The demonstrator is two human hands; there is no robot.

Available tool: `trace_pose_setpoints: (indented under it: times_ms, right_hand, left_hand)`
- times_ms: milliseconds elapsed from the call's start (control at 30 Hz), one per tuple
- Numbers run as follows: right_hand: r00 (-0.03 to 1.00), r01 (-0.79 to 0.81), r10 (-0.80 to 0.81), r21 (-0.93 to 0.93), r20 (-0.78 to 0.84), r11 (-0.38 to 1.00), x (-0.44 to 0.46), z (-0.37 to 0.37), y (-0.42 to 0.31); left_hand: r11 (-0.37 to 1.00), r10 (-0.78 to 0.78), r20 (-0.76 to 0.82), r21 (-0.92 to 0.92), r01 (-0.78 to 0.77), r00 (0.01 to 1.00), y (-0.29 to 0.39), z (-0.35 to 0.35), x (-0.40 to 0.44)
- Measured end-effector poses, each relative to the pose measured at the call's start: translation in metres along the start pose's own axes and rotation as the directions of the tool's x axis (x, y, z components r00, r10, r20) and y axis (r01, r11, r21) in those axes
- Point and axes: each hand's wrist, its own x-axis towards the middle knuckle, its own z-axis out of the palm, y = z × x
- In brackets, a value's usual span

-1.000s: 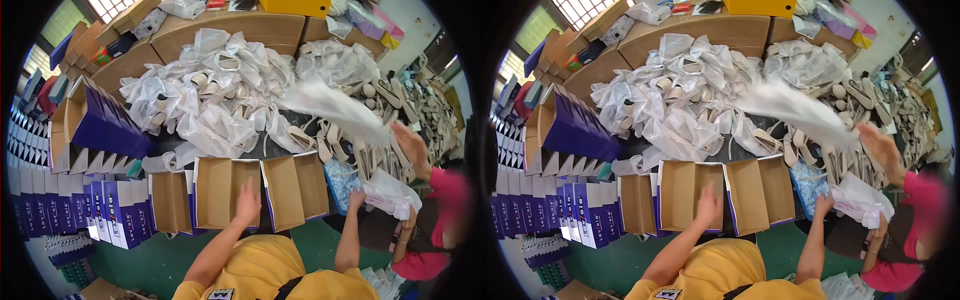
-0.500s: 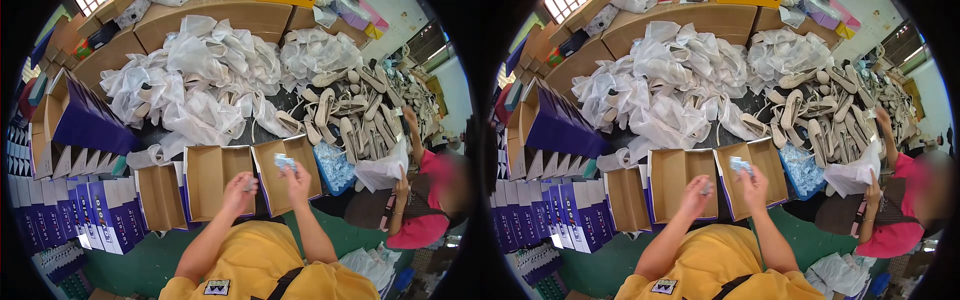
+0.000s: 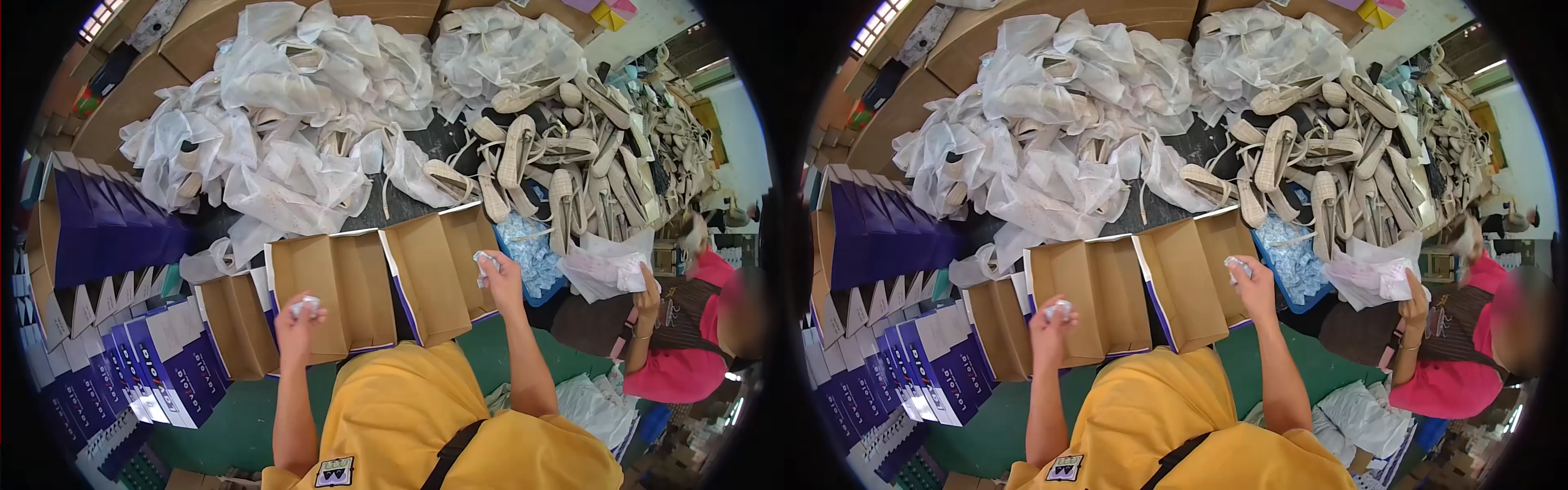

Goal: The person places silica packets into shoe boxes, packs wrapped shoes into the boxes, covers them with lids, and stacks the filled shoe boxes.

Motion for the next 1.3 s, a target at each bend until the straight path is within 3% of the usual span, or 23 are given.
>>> trace_pose_setpoints:
  times_ms: [67,100,200,300,367,400,467,600,667,700,833,867,900,933,967,1033,1067,1100,1133,1167,1233,1267,1300]
  right_hand:
    - [0.982,0.079,-0.077,-0.008,0.171,0.997,-0.016,0.027,-0.021]
    - [0.979,0.08,-0.079,0.002,0.19,0.997,-0.02,0.052,-0.021]
    - [0.863,0.357,-0.338,0.02,0.374,0.934,-0.032,0.119,-0.019]
    - [0.896,0.116,-0.171,0.155,0.409,0.981,-0.041,0.154,-0.016]
    - [0.899,0.126,-0.15,0.086,0.411,0.988,-0.046,0.155,-0.027]
    - [0.906,0.139,-0.131,0.01,0.403,0.99,-0.047,0.152,-0.036]
    - [0.912,0.151,-0.112,-0.069,0.395,0.986,-0.049,0.152,-0.044]
    - [0.928,0.208,-0.159,-0.115,0.336,0.971,-0.056,0.161,-0.05]
    - [0.901,0.353,-0.296,-0.139,0.316,0.925,-0.056,0.171,-0.054]
    - [0.882,0.417,-0.358,-0.155,0.306,0.895,-0.058,0.173,-0.056]
    - [0.859,0.428,-0.461,-0.18,-0.222,0.886,-0.041,0.091,-0.047]
    - [0.838,0.43,-0.473,-0.203,-0.271,0.88,-0.025,0.063,-0.031]
    - [0.917,0.175,-0.334,-0.53,-0.218,0.829,-0.008,0.038,-0.011]
    - [0.962,-0.089,-0.147,-0.773,-0.23,0.628,0.001,0.016,0.002]
    - [0.95,-0.114,-0.154,-0.764,-0.27,0.635,0.004,-0.002,0.006]
    - [0.911,0.118,-0.307,-0.542,-0.274,0.832,0.018,-0.03,0.008]
    - [0.901,0.112,-0.314,-0.539,-0.299,0.835,0.029,-0.049,0.02]
    - [0.805,0.029,-0.431,-0.699,-0.407,0.714,0.044,-0.071,0.037]
    - [0.687,-0.1,-0.551,-0.813,-0.473,0.574,0.058,-0.083,0.043]
    - [0.676,-0.113,-0.552,-0.808,-0.489,0.578,0.068,-0.085,0.028]
    - [0.49,-0.044,-0.831,-0.96,-0.263,0.277,0.095,-0.077,-0.045]
    - [0.565,0.163,-0.766,-0.869,-0.306,0.467,0.116,-0.06,-0.082]
    - [0.643,0.338,-0.696,-0.697,-0.318,0.632,0.147,-0.04,-0.115]
  left_hand:
    - [0.951,0.246,-0.281,-0.115,-0.287,0.928,0.006,-0.036,-0.012]
    - [0.95,0.252,-0.299,-0.103,-0.294,0.92,0.006,-0.056,-0.017]
    - [0.931,0.184,-0.635,-0.133,-0.341,0.75,-0.011,-0.11,-0.018]
    - [0.95,0.161,-0.633,-0.108,-0.292,0.758,-0.038,-0.151,-0.02]
    - [0.96,0.146,-0.629,-0.096,-0.262,0.764,-0.041,-0.163,-0.025]
    - [0.945,0.321,-0.627,0.255,-0.203,0.71,-0.043,-0.161,-0.024]
    - [0.58,0.62,-0.442,0.815,0.001,0.648,-0.039,-0.143,-0.02]
    - [0.54,0.708,-0.387,0.836,-0.1,0.59,0.001,-0.096,0.015]
    - [0.693,0.691,-0.314,0.546,-0.471,0.651,0.005,-0.085,0.066]
    - [0.687,0.698,-0.313,0.548,-0.478,0.644,0.017,-0.077,0.082]
    - [0.824,0.563,-0.391,0.332,-0.459,0.728,0.053,-0.047,0.166]
    - [0.907,0.415,-0.384,0.253,-0.338,0.825,0.045,-0.06,0.207]
    - [0.963,0.252,-0.358,0.187,-0.196,0.899,0.041,-0.059,0.238]
    - [0.98,0.14,-0.365,0.182,-0.077,0.921,0.051,-0.041,0.245]
    - [0.982,0.029,-0.381,0.181,0.044,0.924,0.061,-0.029,0.249]
    - [0.985,0.15,-0.344,-0.025,-0.168,0.927,0.019,-0.049,0.302]
    - [0.97,0.233,-0.374,0.024,-0.241,0.898,0.015,-0.046,0.308]
    - [0.947,0.315,-0.401,0.072,-0.313,0.861,0.016,-0.041,0.317]
    - [0.93,0.367,-0.441,0.205,-0.306,0.819,0.029,-0.029,0.309]
    - [0.899,0.422,-0.477,0.333,-0.285,0.771,0.046,-0.019,0.288]
    - [0.919,0.379,-0.472,0.295,-0.262,0.796,0.1,0.009,0.239]
    - [0.876,0.338,-0.472,0.473,-0.089,0.814,0.103,-0.006,0.236]
    - [0.654,0.535,-0.359,0.749,-0.106,0.765,0.067,-0.054,0.247]
